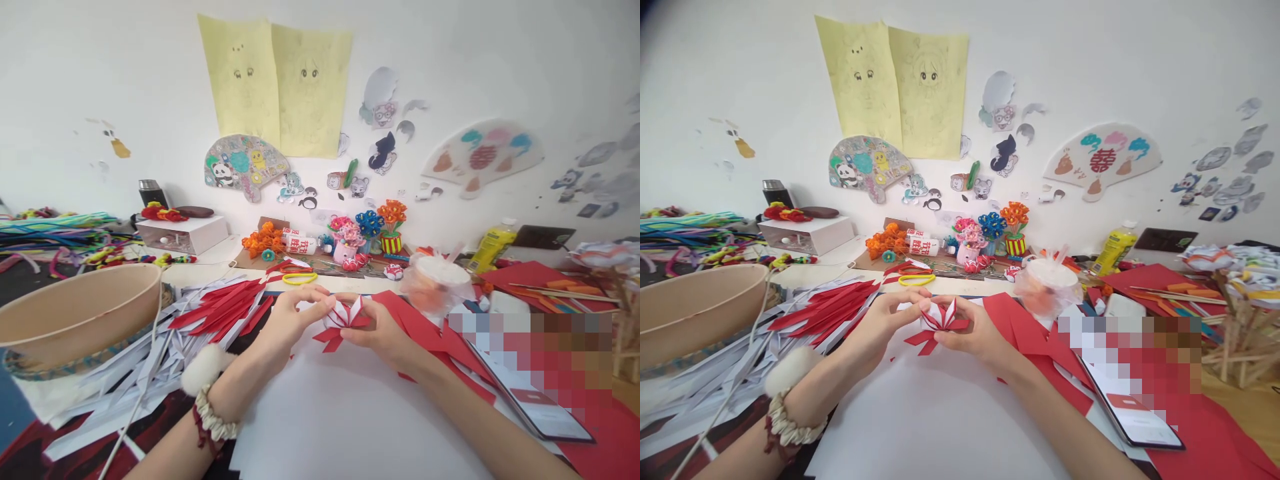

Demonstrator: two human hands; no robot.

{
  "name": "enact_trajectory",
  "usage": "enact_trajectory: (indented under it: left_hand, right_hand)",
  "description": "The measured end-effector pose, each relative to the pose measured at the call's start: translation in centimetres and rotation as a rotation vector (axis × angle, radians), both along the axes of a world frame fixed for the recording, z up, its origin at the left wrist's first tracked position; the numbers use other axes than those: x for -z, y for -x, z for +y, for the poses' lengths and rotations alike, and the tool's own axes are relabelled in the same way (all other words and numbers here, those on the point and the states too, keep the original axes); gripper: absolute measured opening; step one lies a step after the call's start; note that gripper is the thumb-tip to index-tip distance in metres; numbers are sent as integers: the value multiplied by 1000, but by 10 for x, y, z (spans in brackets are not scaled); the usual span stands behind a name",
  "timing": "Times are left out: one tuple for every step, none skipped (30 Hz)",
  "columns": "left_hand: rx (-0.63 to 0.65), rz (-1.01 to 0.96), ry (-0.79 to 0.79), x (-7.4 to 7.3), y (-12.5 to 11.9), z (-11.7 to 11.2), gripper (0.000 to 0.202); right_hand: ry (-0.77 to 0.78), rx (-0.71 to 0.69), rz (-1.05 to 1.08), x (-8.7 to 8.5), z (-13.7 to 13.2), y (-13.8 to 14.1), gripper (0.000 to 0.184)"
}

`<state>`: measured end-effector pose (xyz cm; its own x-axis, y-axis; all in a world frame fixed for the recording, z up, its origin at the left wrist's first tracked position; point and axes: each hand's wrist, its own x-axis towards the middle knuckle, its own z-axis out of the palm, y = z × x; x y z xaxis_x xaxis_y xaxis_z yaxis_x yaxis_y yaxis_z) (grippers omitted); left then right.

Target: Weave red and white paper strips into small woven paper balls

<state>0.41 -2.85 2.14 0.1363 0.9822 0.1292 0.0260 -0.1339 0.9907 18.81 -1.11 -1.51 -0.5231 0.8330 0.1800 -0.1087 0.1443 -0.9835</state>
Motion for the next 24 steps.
enact_trajectory:
  left_hand:
    - [1,-7,6,0,0,0,23]
    - [-7,-14,10,0,-1,-1,22]
    - [-25,-20,11,0,-2,-1,22]
    - [-45,-22,6,0,-2,-2,21]
    - [-65,-18,-6,-1,-3,-2,20]
    - [-84,-7,-23,-1,-4,-3,20]
    - [-98,10,-42,-1,-5,-3,20]
    - [-107,27,-58,-1,-5,-3,19]
    - [-111,39,-69,-1,-6,-3,19]
    - [-109,46,-75,0,-6,-3,19]
    - [-104,47,-78,1,-6,-3,19]
    - [-97,44,-79,2,-6,-3,20]
    - [-90,42,-79,3,-6,-2,21]
    - [-89,46,-79,4,-7,-2,22]
    - [-94,53,-79,5,-7,-1,23]
    - [-106,61,-81,6,-7,-1,23]
    - [-118,71,-81,7,-8,-1,24]
    - [-127,80,-80,8,-8,-1,24]
    - [-132,87,-77,8,-8,0,24]
    - [-135,91,-73,8,-8,0,24]
    - [-136,93,-65,8,-7,0,24]
    - [-135,92,-54,7,-7,0,24]
    - [-130,87,-38,7,-6,0,25]
    - [-112,76,-13,6,-5,1,26]
  right_hand:
    - [7,-2,5,0,0,0,48]
    - [14,1,10,0,-1,0,46]
    - [21,6,18,0,-1,-1,44]
    - [25,12,30,1,-1,-1,43]
    - [24,17,45,1,-1,-2,42]
    - [20,18,60,1,-1,-2,41]
    - [20,13,72,0,-2,-2,41]
    - [22,8,83,-1,-2,-2,41]
    - [27,2,90,-2,-3,-2,40]
    - [32,-1,93,-3,-4,-2,40]
    - [36,0,92,-4,-5,-2,40]
    - [35,3,86,-5,-5,-1,39]
    - [31,8,75,-6,-6,-1,39]
    - [22,17,64,-6,-6,-1,38]
    - [12,24,51,-6,-6,0,38]
    - [4,30,38,-6,-7,0,37]
    - [-5,37,26,-6,-7,0,37]
    - [-12,41,13,-5,-7,-1,37]
    - [-19,44,3,-5,-7,-1,37]
    - [-25,45,-5,-5,-7,-1,36]
    - [-27,43,-11,-5,-6,-2,36]
    - [-29,40,-14,-5,-6,-2,37]
    - [-29,36,-12,-5,-5,-2,38]
    - [-28,30,-7,-4,-4,-3,39]
